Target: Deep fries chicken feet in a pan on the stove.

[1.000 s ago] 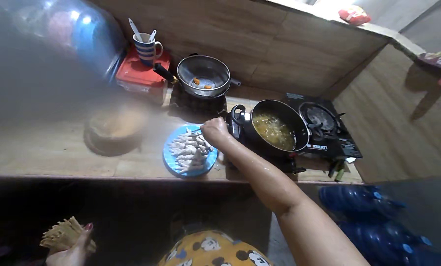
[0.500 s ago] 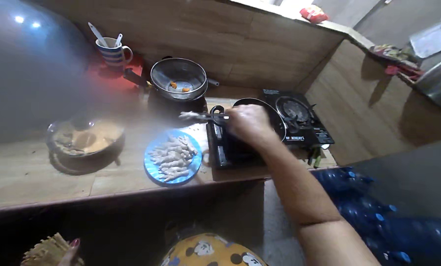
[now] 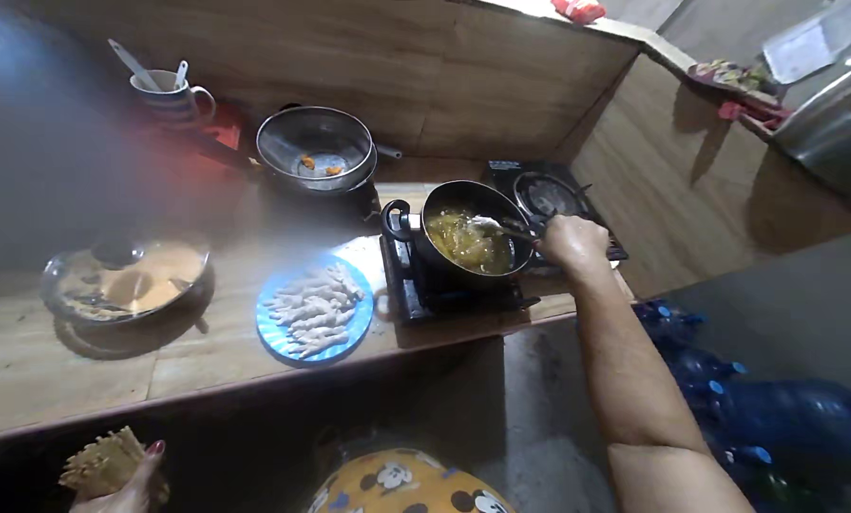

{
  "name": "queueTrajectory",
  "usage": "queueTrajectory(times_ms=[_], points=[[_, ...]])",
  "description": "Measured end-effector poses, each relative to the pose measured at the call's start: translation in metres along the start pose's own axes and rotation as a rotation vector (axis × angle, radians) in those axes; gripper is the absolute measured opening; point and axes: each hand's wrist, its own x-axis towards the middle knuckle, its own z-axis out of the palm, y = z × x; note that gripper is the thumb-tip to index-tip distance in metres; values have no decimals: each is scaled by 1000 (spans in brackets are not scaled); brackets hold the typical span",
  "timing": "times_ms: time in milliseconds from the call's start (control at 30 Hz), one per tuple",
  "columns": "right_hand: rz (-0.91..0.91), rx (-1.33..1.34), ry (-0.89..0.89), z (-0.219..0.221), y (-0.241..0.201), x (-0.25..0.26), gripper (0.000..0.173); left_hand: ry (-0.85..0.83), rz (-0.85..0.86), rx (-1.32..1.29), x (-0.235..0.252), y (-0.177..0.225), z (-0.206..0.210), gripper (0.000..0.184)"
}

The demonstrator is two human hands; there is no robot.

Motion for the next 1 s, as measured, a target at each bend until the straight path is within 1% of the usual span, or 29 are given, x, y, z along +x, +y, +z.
queueTrajectory(times_ms=[200, 367, 500, 567, 667, 733, 900, 1000], points=[[2, -33, -32, -3, -1, -4, 32, -9, 15, 32, 1, 3, 0, 71], [-18, -83, -65, 0, -8, -1, 28, -21, 17, 22, -2, 1, 1, 66], [-42, -121, -34, -10, -13, -7, 20, -17, 19, 32, -3, -5, -3, 71], [-63, -107, -5, -14, -11, -9, 19, 0, 29, 35, -2, -7, -6, 73], [-106, -81, -35, -17, -6, -6, 27, 22, -4, 48, -6, -7, -7, 73], [-126, -90, -75, -11, -9, -6, 29, 25, -11, 38, -6, -10, -9, 73], [-103, -67, -113, 7, -16, 11, 33, 18, -15, 44, -8, -16, -10, 75], [-122, -55, -109, 9, -16, 18, 31, 28, -16, 32, -8, -17, -11, 74]])
